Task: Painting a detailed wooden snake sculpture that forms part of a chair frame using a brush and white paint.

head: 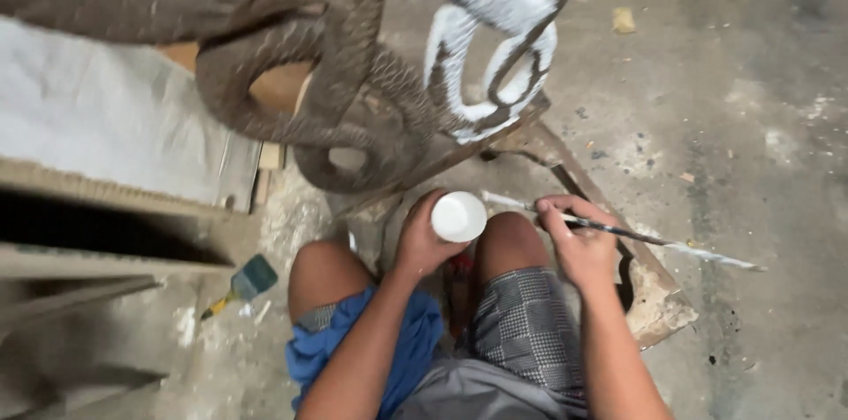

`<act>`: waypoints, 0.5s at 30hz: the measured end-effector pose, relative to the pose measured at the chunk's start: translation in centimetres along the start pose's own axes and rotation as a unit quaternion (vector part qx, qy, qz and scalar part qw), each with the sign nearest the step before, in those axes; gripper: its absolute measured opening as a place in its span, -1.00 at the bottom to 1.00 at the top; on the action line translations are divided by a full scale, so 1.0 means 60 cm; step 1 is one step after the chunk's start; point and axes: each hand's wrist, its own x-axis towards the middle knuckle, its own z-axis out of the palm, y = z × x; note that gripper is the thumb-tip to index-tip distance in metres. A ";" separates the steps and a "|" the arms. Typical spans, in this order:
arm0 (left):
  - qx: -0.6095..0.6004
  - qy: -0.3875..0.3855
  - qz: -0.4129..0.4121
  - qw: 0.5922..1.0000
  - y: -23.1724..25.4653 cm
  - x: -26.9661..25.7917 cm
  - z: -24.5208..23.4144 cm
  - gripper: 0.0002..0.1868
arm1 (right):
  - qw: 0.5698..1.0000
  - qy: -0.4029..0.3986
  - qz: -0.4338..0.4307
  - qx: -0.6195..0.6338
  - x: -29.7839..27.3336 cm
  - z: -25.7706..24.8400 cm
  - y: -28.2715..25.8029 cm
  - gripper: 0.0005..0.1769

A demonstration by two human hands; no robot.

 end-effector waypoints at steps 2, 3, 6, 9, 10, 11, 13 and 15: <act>0.022 0.002 0.020 1.000 0.004 0.001 0.004 -0.04 | 0.998 -0.048 -0.037 -0.002 -0.012 0.004 -0.038 -0.95; 0.043 -0.001 0.043 0.998 0.007 0.002 0.008 -0.05 | 0.993 -0.089 -0.073 -0.004 -0.018 0.004 -0.057 -0.88; 0.056 0.016 0.072 0.996 0.008 -0.005 0.017 -0.05 | 0.982 -0.149 -0.108 -0.046 -0.029 0.031 -0.073 -0.90; 0.046 0.005 0.077 0.996 -0.010 -0.016 0.017 -0.05 | 0.969 -0.218 -0.097 -0.065 -0.026 0.071 -0.063 -0.86; 0.045 0.012 0.074 0.996 -0.004 -0.015 0.015 -0.05 | 0.967 -0.224 -0.100 -0.066 -0.023 0.066 -0.063 -0.86; 0.047 0.016 0.075 0.996 0.000 -0.017 0.013 -0.05 | 0.970 -0.205 -0.105 -0.077 -0.021 0.063 -0.062 -0.88; 0.047 0.025 0.063 0.997 0.003 -0.020 0.007 -0.05 | 0.970 -0.199 -0.107 -0.091 -0.013 0.057 -0.064 -0.88; 0.024 0.005 0.046 0.999 0.007 -0.009 -0.004 -0.03 | 0.974 -0.209 -0.080 -0.038 0.005 0.053 -0.073 -0.87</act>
